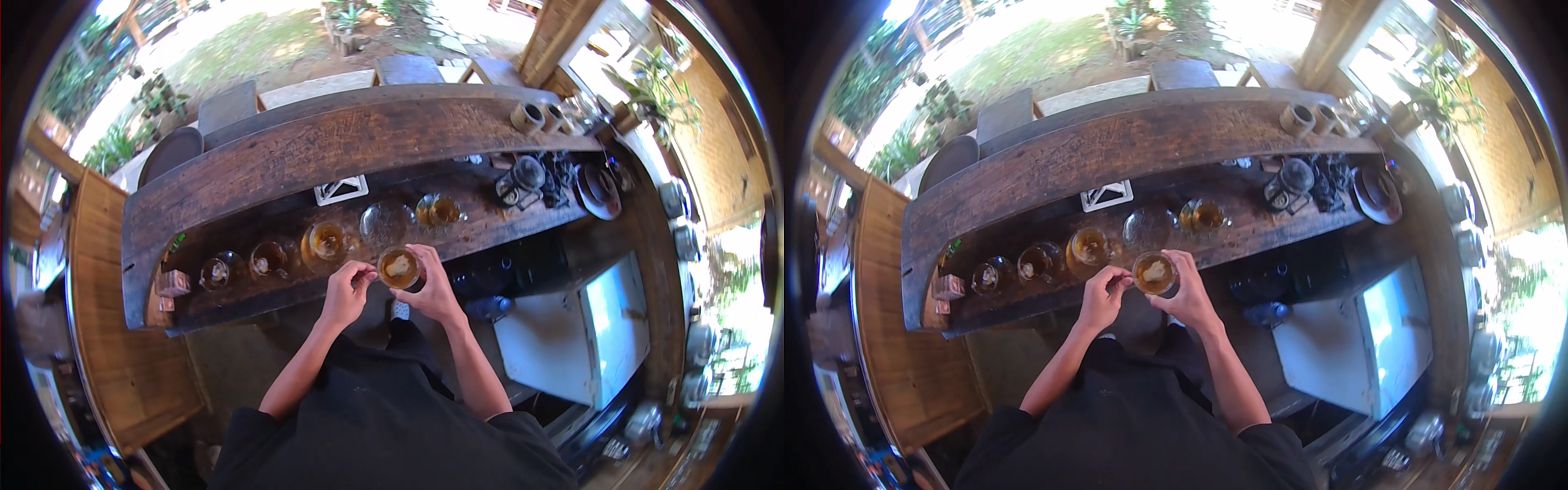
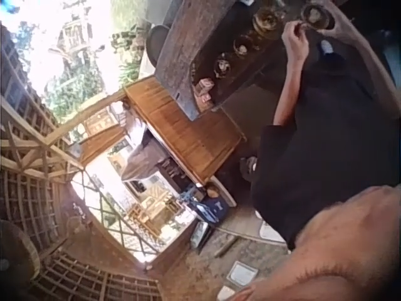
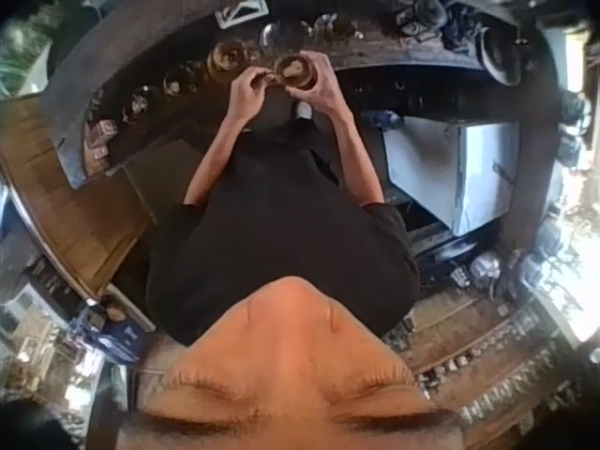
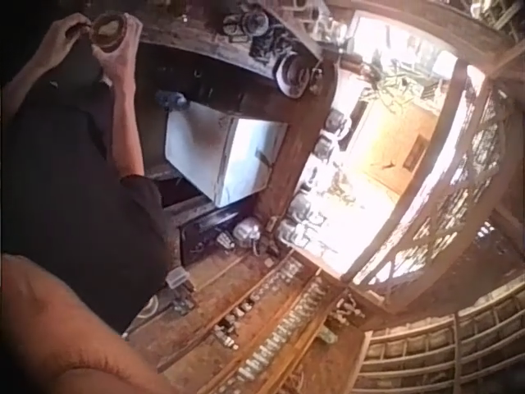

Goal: Scooping ice into a glass of beverage and arranging multiple beverage glasses on a bar counter.

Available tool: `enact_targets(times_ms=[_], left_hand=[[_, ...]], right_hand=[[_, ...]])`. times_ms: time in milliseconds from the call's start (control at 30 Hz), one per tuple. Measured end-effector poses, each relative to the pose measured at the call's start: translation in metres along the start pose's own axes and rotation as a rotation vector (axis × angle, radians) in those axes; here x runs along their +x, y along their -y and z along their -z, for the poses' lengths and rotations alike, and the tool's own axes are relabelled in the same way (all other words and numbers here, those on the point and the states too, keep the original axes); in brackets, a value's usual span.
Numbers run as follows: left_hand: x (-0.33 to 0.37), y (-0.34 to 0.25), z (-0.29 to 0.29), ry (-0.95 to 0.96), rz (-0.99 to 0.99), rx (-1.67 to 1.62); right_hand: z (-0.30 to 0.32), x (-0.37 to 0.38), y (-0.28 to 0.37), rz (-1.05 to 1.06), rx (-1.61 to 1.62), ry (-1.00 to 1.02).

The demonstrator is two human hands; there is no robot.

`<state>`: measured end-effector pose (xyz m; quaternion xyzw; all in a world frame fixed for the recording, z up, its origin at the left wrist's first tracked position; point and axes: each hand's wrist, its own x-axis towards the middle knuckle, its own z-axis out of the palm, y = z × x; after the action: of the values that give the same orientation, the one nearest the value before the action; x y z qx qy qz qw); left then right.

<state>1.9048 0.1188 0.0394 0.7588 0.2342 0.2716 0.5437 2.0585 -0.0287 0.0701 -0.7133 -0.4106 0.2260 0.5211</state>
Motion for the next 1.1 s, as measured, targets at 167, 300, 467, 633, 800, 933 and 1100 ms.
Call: enact_targets(times_ms=[167, 300, 467, 633, 800, 933, 1100], left_hand=[[0.009, 0.003, -0.046, -0.224, 0.11, 0.055], [0.021, 0.018, -0.08, -0.413, 0.162, 0.086], [0.038, 0.021, -0.101, -0.491, 0.274, 0.123], [0.05, 0.031, -0.111, -0.596, 0.308, 0.129], [0.051, 0.042, -0.116, -0.625, 0.311, 0.143], [0.051, 0.046, -0.116, -0.624, 0.333, 0.17], [0.05, 0.045, -0.115, -0.614, 0.361, 0.153]], right_hand=[[0.042, 0.052, -0.017, 0.109, -0.173, 0.232], [0.06, 0.09, -0.041, 0.157, -0.201, 0.373], [0.064, 0.132, -0.058, 0.228, -0.264, 0.486], [0.057, 0.156, -0.064, 0.272, -0.287, 0.553], [0.052, 0.168, -0.073, 0.279, -0.293, 0.607], [0.048, 0.168, -0.08, 0.274, -0.288, 0.611], [0.045, 0.165, -0.082, 0.283, -0.3, 0.602]])
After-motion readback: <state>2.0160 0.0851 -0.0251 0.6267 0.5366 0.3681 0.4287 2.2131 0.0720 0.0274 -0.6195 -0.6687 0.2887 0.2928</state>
